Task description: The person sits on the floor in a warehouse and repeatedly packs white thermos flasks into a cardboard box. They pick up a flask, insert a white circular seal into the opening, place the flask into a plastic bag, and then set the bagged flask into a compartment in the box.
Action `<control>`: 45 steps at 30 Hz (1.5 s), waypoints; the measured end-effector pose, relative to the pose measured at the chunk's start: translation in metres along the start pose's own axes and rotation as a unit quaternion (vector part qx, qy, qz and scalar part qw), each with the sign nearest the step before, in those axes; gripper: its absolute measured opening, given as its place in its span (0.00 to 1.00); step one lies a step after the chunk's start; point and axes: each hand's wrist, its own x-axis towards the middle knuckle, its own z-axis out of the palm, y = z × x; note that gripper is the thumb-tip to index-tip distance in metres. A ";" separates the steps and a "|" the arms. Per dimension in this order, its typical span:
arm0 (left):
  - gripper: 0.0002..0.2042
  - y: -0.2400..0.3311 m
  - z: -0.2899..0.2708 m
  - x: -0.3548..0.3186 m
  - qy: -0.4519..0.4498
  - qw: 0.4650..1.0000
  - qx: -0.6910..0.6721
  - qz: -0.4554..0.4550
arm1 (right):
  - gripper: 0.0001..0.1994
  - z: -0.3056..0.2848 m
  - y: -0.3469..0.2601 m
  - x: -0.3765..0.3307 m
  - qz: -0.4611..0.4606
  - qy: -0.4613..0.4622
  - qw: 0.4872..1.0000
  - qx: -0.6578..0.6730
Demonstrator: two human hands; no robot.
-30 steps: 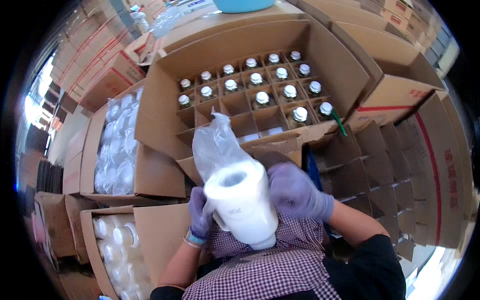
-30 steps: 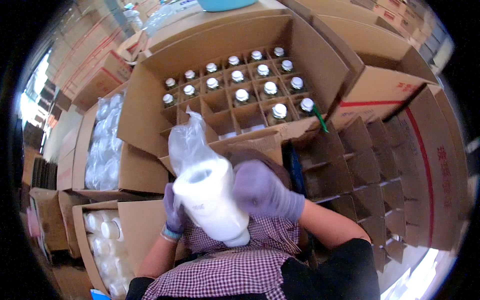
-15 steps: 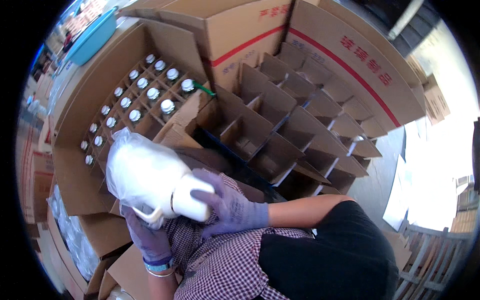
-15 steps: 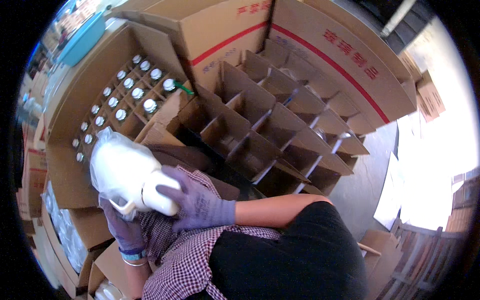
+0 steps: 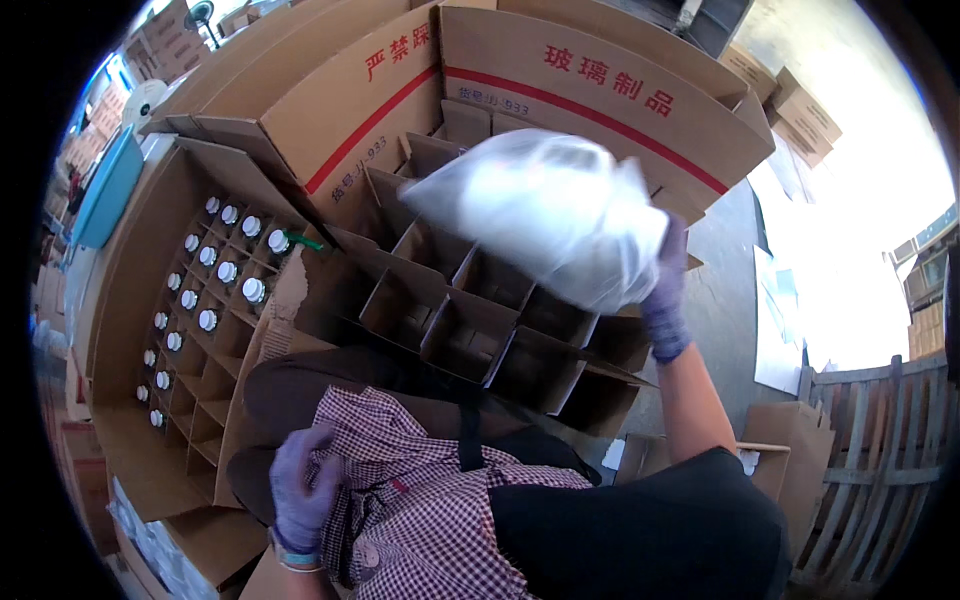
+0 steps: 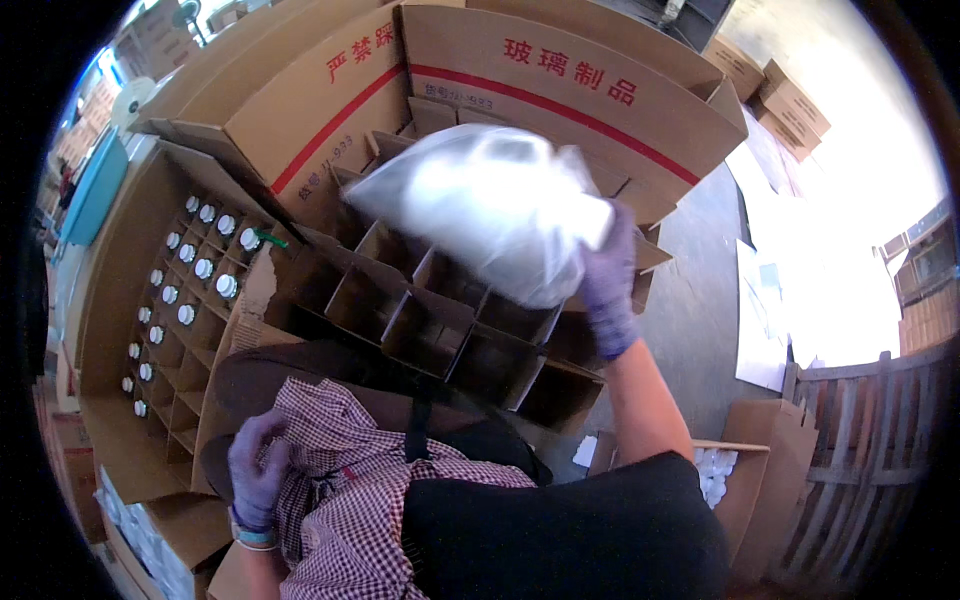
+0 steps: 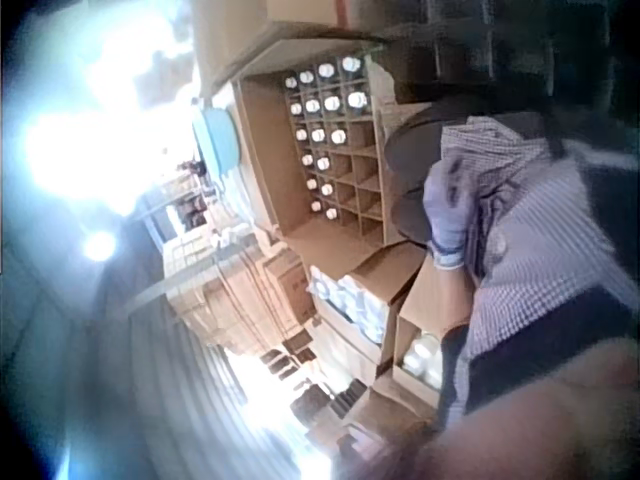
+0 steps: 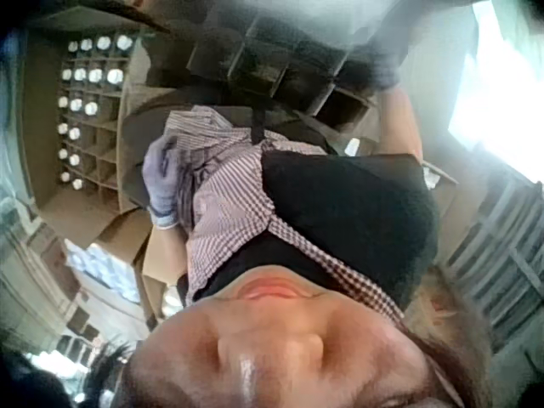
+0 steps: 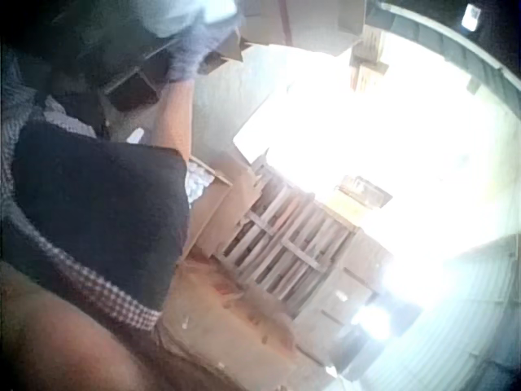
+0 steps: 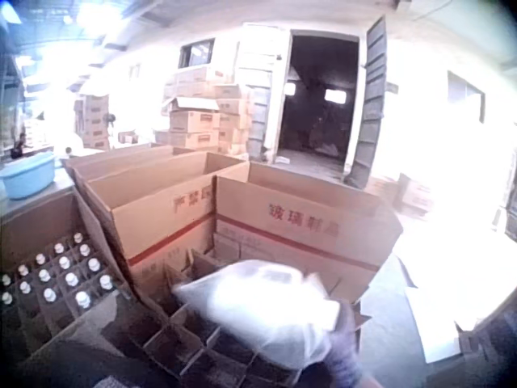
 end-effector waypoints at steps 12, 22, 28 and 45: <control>0.13 -0.048 -0.086 -0.129 0.270 0.945 0.054 -0.177 | 0.43 0.126 0.111 0.065 0.119 -0.214 0.895 -0.372; 0.28 -0.043 -0.155 -0.514 0.506 0.560 0.234 -0.613 | 0.28 0.246 0.106 0.067 -0.226 -0.178 0.900 -0.328; 0.57 -0.183 -0.107 -0.574 0.580 0.645 -0.047 -0.495 | 0.28 0.310 0.044 0.059 -0.102 -0.419 0.877 -0.212; 0.46 0.098 -0.141 -0.262 0.514 0.681 0.494 -0.169 | 0.51 0.267 -0.348 -0.216 -0.035 -0.746 0.571 0.341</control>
